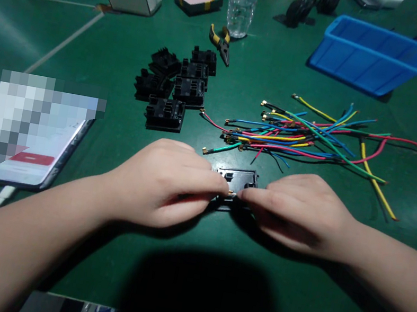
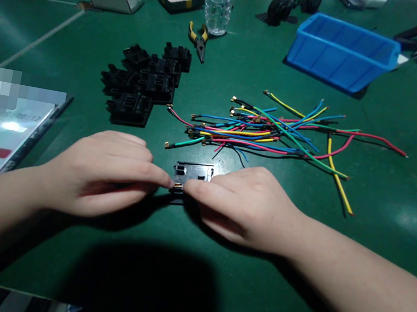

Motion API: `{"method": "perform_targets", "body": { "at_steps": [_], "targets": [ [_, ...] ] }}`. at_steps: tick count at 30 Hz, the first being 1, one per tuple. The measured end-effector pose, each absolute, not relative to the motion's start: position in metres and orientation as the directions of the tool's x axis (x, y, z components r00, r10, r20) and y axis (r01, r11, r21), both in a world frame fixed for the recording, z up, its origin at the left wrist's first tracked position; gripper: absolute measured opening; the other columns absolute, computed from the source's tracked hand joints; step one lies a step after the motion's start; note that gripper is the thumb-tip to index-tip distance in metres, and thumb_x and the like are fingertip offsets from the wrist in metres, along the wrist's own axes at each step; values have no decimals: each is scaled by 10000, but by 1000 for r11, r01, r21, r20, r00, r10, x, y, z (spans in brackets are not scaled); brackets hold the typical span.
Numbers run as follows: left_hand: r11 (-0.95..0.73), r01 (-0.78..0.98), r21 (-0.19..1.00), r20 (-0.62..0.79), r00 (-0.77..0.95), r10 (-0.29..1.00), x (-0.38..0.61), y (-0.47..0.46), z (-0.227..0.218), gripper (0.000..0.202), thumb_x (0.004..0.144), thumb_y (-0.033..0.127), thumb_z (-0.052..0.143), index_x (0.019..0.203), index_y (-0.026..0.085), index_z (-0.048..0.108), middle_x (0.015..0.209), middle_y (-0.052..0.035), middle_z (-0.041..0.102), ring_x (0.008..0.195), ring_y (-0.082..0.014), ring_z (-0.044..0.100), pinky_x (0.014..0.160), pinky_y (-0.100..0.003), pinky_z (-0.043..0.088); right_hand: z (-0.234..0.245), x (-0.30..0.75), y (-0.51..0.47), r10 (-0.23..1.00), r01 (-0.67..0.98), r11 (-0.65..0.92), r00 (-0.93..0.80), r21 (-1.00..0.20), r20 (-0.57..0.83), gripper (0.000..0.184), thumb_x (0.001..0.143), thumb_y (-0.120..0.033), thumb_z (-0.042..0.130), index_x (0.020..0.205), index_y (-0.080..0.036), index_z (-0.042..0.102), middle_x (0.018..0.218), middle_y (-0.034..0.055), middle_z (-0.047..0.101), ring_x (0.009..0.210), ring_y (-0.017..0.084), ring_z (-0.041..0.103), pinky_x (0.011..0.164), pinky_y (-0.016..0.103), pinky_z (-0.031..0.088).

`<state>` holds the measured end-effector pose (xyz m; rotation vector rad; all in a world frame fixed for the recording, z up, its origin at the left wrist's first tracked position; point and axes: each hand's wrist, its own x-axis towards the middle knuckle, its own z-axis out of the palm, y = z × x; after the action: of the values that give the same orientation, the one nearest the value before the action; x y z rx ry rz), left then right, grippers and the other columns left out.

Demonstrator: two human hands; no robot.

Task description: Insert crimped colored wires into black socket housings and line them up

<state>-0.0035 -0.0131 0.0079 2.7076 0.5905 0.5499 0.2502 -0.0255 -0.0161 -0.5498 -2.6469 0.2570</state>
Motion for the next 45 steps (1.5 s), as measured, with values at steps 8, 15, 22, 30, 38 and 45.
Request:
{"method": "perform_targets", "body": {
  "at_steps": [8, 15, 22, 30, 38, 45],
  "targets": [
    [-863, 339, 374, 281, 846, 454, -3, -13, 8, 214, 856, 116, 489, 935, 152, 684, 621, -8, 619, 558, -132, 519, 561, -265, 335, -16, 251, -25, 417, 343, 905, -834, -252, 361, 223, 944, -205, 462, 1146, -163, 544, 709, 0, 657, 574, 122, 573, 547, 267, 346],
    [-865, 338, 370, 282, 847, 451, -3, -13, 11, 219, 853, 119, 483, 946, 164, 677, 642, -14, 648, 555, -129, 543, 553, -257, 347, -16, 251, -25, 409, 334, 909, -831, -250, 378, 214, 936, -198, 471, 1125, -154, 562, 695, -2, 649, 563, 123, 568, 541, 266, 350],
    [-853, 354, 383, 265, 842, 469, -3, -13, 8, 236, 864, 139, 462, 953, 189, 675, 628, -14, 651, 546, -133, 545, 557, -256, 357, -16, 250, -25, 418, 335, 904, -827, -266, 376, 216, 930, -188, 472, 1123, -151, 564, 692, -1, 643, 560, 122, 556, 544, 270, 345],
    [-858, 336, 387, 290, 840, 460, -5, -13, 6, 213, 863, 123, 478, 955, 179, 662, 620, -1, 628, 548, -128, 542, 560, -259, 350, -17, 251, -24, 406, 327, 910, -828, -256, 386, 225, 938, -195, 470, 1139, -149, 561, 683, -6, 632, 555, 120, 547, 540, 267, 335],
    [-847, 336, 411, 284, 836, 470, -4, -13, 5, 214, 859, 125, 478, 946, 185, 665, 614, 1, 621, 547, -128, 529, 557, -264, 338, -17, 251, -24, 411, 323, 906, -825, -272, 387, 227, 929, -189, 489, 1142, -150, 556, 688, -3, 636, 553, 123, 548, 537, 274, 334],
    [-839, 345, 420, 273, 834, 479, -4, -12, 5, 220, 867, 135, 468, 955, 201, 658, 606, 10, 613, 539, -122, 519, 557, -264, 345, -18, 251, -24, 411, 324, 907, -822, -270, 394, 229, 931, -195, 482, 1137, -144, 570, 687, 1, 634, 554, 124, 551, 533, 276, 327]
  ]
}}
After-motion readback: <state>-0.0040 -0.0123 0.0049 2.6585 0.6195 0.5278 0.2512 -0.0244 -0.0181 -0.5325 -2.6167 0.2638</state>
